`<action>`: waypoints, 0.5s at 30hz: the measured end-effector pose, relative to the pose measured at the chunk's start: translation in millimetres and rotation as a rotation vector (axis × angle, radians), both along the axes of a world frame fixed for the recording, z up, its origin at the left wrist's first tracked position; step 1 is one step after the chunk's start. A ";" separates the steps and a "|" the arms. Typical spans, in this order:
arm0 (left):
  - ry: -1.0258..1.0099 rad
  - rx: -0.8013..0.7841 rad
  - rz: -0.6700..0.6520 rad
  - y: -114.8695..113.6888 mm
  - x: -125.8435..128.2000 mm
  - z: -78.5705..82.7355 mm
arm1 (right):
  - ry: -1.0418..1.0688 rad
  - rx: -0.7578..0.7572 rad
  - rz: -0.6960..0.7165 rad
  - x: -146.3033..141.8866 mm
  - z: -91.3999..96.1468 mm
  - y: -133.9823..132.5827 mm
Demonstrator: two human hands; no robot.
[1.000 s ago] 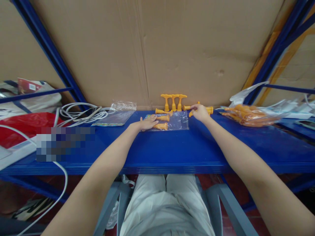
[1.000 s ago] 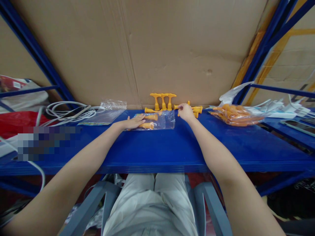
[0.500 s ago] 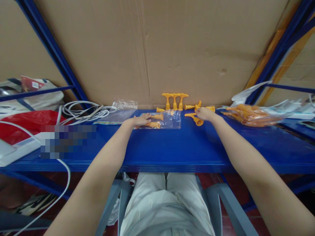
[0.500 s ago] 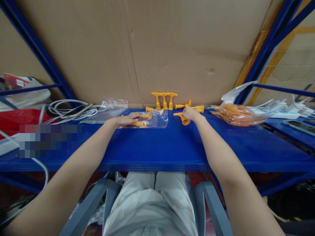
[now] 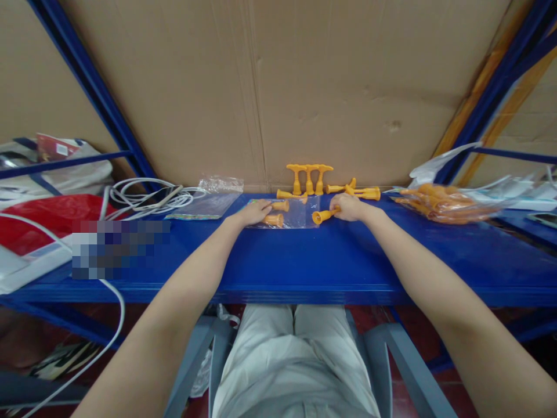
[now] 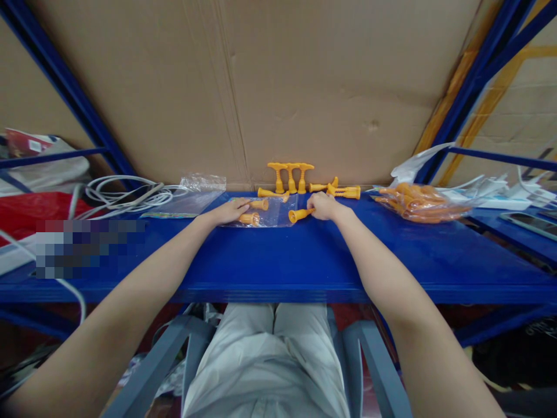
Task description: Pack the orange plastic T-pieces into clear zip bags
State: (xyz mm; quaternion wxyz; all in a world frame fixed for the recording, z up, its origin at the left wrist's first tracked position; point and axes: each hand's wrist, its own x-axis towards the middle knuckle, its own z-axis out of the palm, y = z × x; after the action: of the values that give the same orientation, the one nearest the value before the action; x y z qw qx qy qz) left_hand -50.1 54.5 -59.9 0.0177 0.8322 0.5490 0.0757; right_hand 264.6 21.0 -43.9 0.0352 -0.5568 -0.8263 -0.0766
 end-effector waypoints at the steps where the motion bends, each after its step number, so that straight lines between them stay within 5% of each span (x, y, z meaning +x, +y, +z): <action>1: 0.005 -0.005 0.000 0.5 -0.6 -0.2 | 0.008 -0.008 0.003 -0.2 4.5 -2.8; 7: 0.031 -0.034 0.000 2.7 -1.2 -0.5 | 0.167 0.077 -0.009 -9.1 21.8 -18.5; 15: -0.005 -0.060 -0.064 -7.6 4.4 6.4 | 0.125 0.137 -0.063 -41.2 15.4 -32.3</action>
State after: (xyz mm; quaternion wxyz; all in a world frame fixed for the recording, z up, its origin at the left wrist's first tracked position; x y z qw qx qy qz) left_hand -45.7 46.9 -53.5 0.0464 0.8482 0.5241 0.0604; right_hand 223.4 -11.3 -28.5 0.1223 -0.5825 -0.7974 -0.0991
